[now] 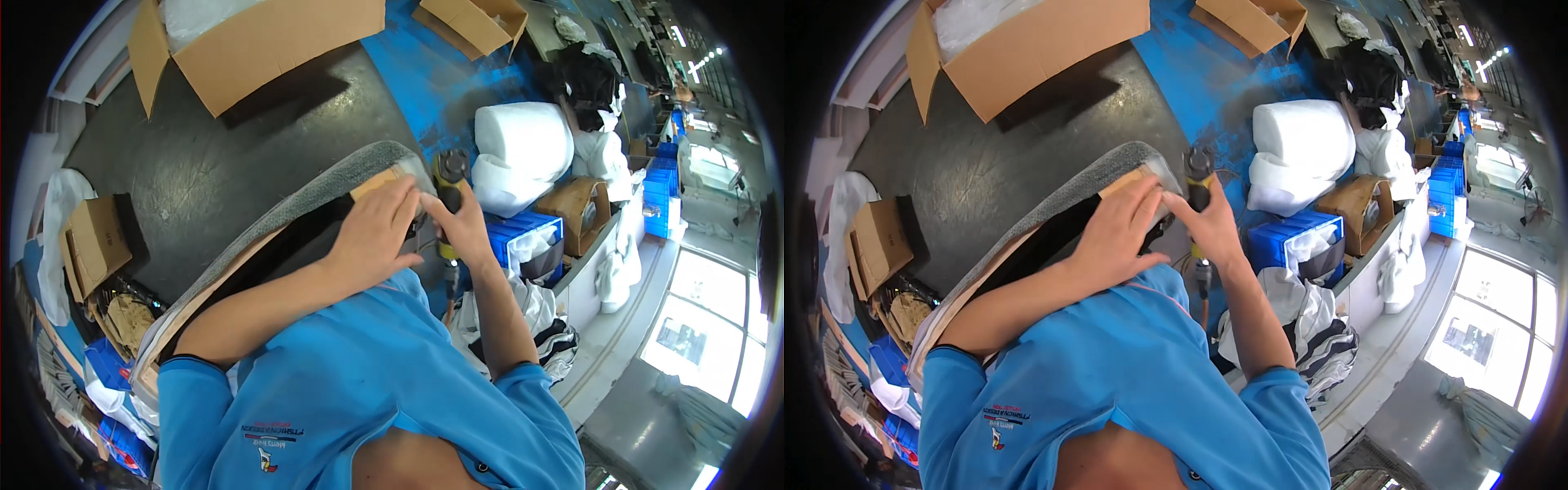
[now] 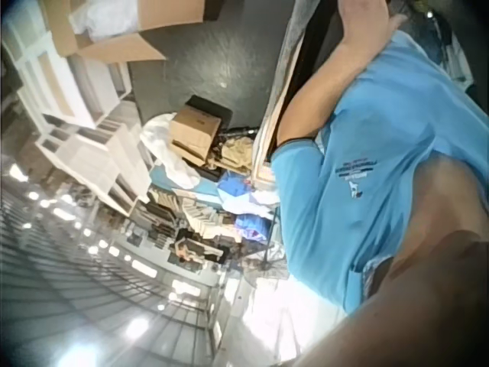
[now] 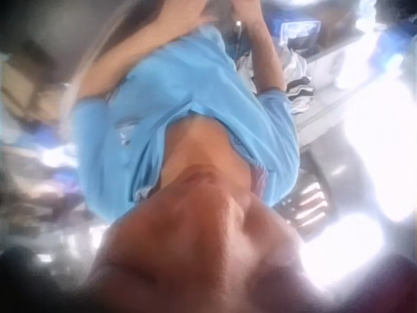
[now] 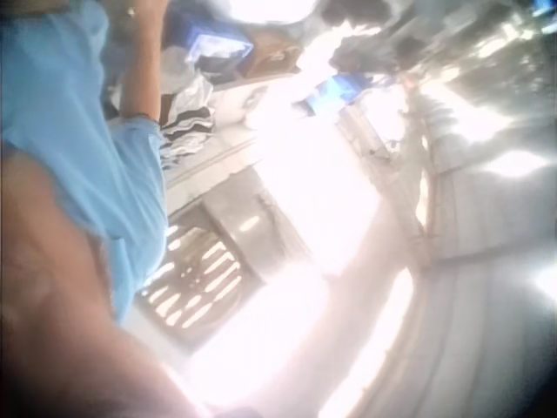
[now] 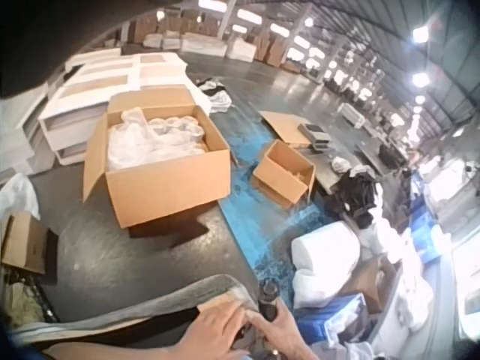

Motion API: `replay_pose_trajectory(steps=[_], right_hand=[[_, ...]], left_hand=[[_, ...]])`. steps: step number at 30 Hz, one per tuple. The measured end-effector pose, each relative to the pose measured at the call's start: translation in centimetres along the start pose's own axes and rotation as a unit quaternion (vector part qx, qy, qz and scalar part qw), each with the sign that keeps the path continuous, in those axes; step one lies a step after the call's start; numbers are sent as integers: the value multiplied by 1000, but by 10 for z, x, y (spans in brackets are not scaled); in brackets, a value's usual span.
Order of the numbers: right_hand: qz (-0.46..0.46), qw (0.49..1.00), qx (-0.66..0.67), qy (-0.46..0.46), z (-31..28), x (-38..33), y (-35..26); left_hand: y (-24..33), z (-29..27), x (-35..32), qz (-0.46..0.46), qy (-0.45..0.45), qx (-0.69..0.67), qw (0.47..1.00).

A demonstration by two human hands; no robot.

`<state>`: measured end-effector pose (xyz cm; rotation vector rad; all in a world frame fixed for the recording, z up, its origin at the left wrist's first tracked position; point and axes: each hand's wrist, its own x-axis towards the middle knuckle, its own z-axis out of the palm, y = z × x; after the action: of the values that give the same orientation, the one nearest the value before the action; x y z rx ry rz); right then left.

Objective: The person assembles a wooden frame onto a gray upholstered cushion. They align the wooden pieces with the cushion and use a pneumatic nail gun to secure the frame to the upholstery. The person works systematically along the edges of the cushion to attach the frame.

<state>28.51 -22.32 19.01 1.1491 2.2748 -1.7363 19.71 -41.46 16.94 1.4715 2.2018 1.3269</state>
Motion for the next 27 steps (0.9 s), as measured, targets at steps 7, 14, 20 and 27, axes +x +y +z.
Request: replay_pose_trajectory(steps=[7, 14, 20, 27], right_hand=[[-12, 994, 71, -81, -10, 23, 0], [9, 991, 12, -134, -17, 39, -15], [0, 984, -8, -176, -20, 55, -25], [-1, 979, 2, -205, -23, 61, -30]], left_hand=[[2, 20, -17, 52, 5, 249, 967], [17, 50, 9, 10, -13, 340, 940], [-10, 63, 15, 6, 11, 277, 961], [-21, 49, 16, -34, 62, 96, 993]])
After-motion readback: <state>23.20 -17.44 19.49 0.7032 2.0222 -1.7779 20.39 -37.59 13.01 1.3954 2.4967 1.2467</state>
